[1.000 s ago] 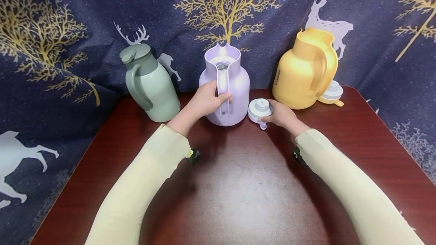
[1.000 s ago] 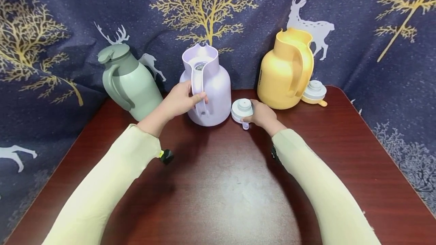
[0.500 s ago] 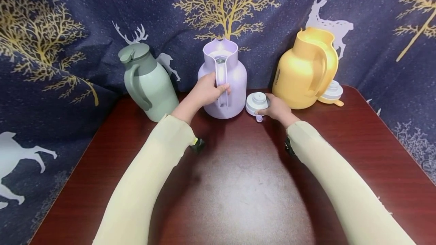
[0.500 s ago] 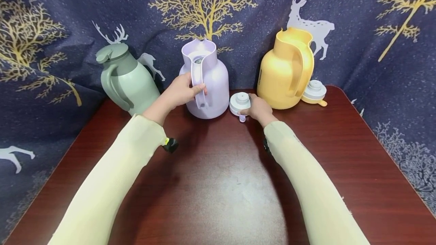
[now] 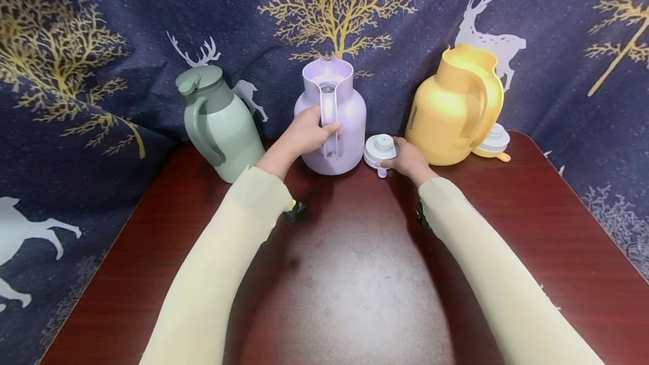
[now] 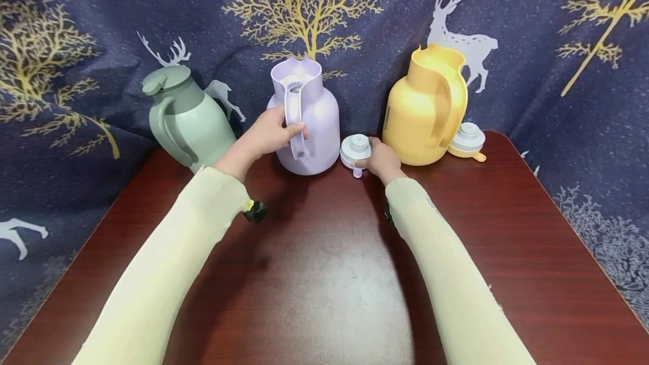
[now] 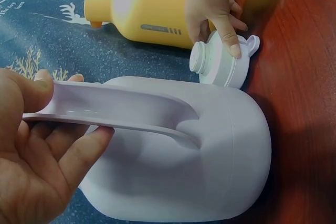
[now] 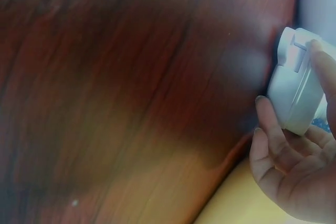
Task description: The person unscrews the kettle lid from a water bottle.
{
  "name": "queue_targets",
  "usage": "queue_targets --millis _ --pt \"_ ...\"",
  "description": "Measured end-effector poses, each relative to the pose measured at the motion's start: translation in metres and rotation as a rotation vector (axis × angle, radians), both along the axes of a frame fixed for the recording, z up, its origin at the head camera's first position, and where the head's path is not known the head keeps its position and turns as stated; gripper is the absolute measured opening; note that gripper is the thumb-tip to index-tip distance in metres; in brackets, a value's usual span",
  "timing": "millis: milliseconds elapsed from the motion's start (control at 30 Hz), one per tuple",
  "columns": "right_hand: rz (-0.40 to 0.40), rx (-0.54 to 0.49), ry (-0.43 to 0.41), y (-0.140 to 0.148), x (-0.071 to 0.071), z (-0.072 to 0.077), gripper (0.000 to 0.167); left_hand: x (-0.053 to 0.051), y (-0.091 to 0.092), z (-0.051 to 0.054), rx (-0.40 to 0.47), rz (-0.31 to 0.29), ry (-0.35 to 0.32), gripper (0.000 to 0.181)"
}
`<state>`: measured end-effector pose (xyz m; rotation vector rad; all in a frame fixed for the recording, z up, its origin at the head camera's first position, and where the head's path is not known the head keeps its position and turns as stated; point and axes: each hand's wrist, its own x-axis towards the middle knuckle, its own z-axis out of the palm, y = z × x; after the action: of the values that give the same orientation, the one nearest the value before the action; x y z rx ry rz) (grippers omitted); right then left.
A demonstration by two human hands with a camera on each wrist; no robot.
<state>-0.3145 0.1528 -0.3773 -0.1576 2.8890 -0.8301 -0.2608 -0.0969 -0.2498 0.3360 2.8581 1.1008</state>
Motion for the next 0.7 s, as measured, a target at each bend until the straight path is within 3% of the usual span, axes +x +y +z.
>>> queue_targets --millis 200,700 --pt "-0.033 0.019 -0.008 -0.004 -0.005 0.001 0.087 -0.005 0.001 0.002 -0.012 0.004 -0.016 0.028" --pt "-0.063 -0.007 -0.005 -0.007 -0.016 -0.007 0.09 -0.008 0.001 0.0 0.011 0.017 -0.004 0.026"
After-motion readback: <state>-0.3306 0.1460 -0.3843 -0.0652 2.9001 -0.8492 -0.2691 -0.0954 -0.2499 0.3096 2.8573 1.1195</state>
